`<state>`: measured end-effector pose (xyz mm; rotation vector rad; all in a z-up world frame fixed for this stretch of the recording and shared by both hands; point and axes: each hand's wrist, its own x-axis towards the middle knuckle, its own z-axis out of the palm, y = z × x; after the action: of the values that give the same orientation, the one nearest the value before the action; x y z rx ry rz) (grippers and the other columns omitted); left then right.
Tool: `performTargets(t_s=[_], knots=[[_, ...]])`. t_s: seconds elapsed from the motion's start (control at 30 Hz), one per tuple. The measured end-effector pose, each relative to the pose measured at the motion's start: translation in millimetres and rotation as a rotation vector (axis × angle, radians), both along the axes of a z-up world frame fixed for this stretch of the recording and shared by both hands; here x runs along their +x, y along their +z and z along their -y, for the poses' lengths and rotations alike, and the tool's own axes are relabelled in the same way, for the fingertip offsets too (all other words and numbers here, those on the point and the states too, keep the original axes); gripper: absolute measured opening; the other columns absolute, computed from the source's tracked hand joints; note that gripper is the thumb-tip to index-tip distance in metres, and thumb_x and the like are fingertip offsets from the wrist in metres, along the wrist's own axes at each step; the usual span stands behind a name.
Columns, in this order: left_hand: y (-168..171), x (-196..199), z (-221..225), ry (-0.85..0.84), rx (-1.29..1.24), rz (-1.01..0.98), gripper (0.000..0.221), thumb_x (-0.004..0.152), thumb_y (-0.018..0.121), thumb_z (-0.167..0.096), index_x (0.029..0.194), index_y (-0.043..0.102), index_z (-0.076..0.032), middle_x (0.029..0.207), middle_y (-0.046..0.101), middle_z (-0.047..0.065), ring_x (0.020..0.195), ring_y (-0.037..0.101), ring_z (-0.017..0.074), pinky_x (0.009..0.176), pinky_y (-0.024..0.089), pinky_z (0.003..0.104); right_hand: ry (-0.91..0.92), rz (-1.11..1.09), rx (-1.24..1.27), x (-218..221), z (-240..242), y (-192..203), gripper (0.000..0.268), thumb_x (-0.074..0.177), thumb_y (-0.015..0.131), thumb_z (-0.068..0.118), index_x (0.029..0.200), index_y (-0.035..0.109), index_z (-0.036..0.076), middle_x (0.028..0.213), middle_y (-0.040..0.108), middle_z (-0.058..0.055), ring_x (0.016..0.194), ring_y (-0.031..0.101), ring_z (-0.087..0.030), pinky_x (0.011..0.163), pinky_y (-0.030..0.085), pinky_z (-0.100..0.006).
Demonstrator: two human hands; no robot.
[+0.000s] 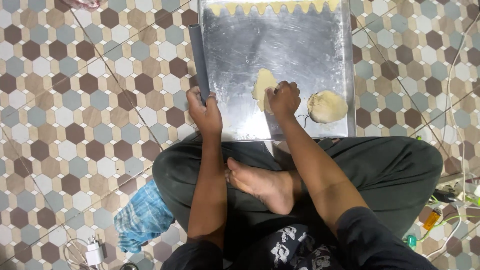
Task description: Shaping small pieces of dough into triangles on a metal tray using a metal tool
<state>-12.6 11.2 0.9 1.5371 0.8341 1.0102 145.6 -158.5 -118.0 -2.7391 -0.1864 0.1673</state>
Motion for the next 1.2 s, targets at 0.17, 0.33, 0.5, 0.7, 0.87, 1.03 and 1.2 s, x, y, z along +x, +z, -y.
performTargets(t_s=[0.17, 0.33, 0.5, 0.7, 0.87, 1.03, 1.2], knots=[[5, 4, 1, 0.023, -0.069, -0.108, 0.023, 0.083, 0.061, -0.024, 0.106, 0.058, -0.02, 0.075, 0.072, 0.002, 0.073, 0.068, 0.0194, 0.072, 0.05, 0.034, -0.069, -0.063, 0.112, 9, -9, -4, 0.032, 0.085, 0.083, 0.035, 0.103, 0.067, 0.014, 0.102, 0.059, -0.01, 0.105, 0.063, -0.041, 0.087, 0.052, -0.058], [24, 6, 3, 0.002, -0.126, -0.054, 0.021, 0.081, 0.059, -0.02, 0.102, 0.059, -0.016, 0.074, 0.071, 0.007, 0.071, 0.065, 0.0216, 0.069, 0.049, 0.036, -0.095, -0.197, 0.2, 2, -11, 1, 0.039, 0.084, 0.082, 0.028, 0.114, 0.061, 0.014, 0.103, 0.069, -0.01, 0.108, 0.069, -0.041, 0.094, 0.052, -0.058], [27, 5, 2, -0.005, -0.148, 0.011, 0.022, 0.079, 0.059, -0.017, 0.101, 0.06, -0.014, 0.078, 0.073, 0.009, 0.072, 0.067, 0.0222, 0.069, 0.051, 0.036, -0.056, -0.218, 0.265, 9, -6, -28, 0.035, 0.08, 0.086, 0.024, 0.11, 0.072, 0.012, 0.097, 0.075, -0.011, 0.101, 0.073, -0.039, 0.087, 0.056, -0.054], [17, 6, 2, 0.008, -0.154, 0.009, 0.023, 0.081, 0.059, -0.017, 0.104, 0.062, -0.014, 0.079, 0.073, 0.01, 0.071, 0.068, 0.0242, 0.069, 0.052, 0.037, 0.281, -0.232, 0.516, 32, -4, -2, 0.029, 0.078, 0.085, 0.007, 0.104, 0.074, 0.007, 0.091, 0.072, -0.02, 0.092, 0.072, -0.038, 0.084, 0.053, -0.047], [16, 3, 6, -0.094, -0.105, -0.215, 0.032, 0.086, 0.058, -0.021, 0.116, 0.059, -0.012, 0.096, 0.074, 0.02, 0.092, 0.07, 0.0408, 0.082, 0.053, 0.052, 0.523, -0.004, 0.393, 65, 6, 57, 0.038, 0.084, 0.081, 0.004, 0.121, 0.072, 0.007, 0.106, 0.074, -0.021, 0.105, 0.07, -0.042, 0.092, 0.053, -0.052], [-23, 20, 6, -0.343, 0.178, -0.553, 0.033, 0.092, 0.057, -0.026, 0.123, 0.056, -0.017, 0.1, 0.071, 0.018, 0.097, 0.07, 0.0441, 0.085, 0.053, 0.058, 0.594, 0.346, 0.378, 56, 28, 96, 0.046, 0.089, 0.075, -0.006, 0.133, 0.066, 0.002, 0.12, 0.069, -0.021, 0.114, 0.065, -0.042, 0.099, 0.047, -0.051], [-64, 56, 15, -0.571, 0.817, -0.607, 0.017, 0.094, 0.053, -0.012, 0.108, 0.062, -0.013, 0.091, 0.061, 0.004, 0.092, 0.065, 0.0281, 0.08, 0.047, 0.043, 0.7, 0.668, 0.096, 38, 64, 63, 0.066, 0.08, 0.067, 0.001, 0.145, 0.056, -0.004, 0.147, 0.053, -0.029, 0.136, 0.047, -0.049, 0.103, 0.037, -0.063]])
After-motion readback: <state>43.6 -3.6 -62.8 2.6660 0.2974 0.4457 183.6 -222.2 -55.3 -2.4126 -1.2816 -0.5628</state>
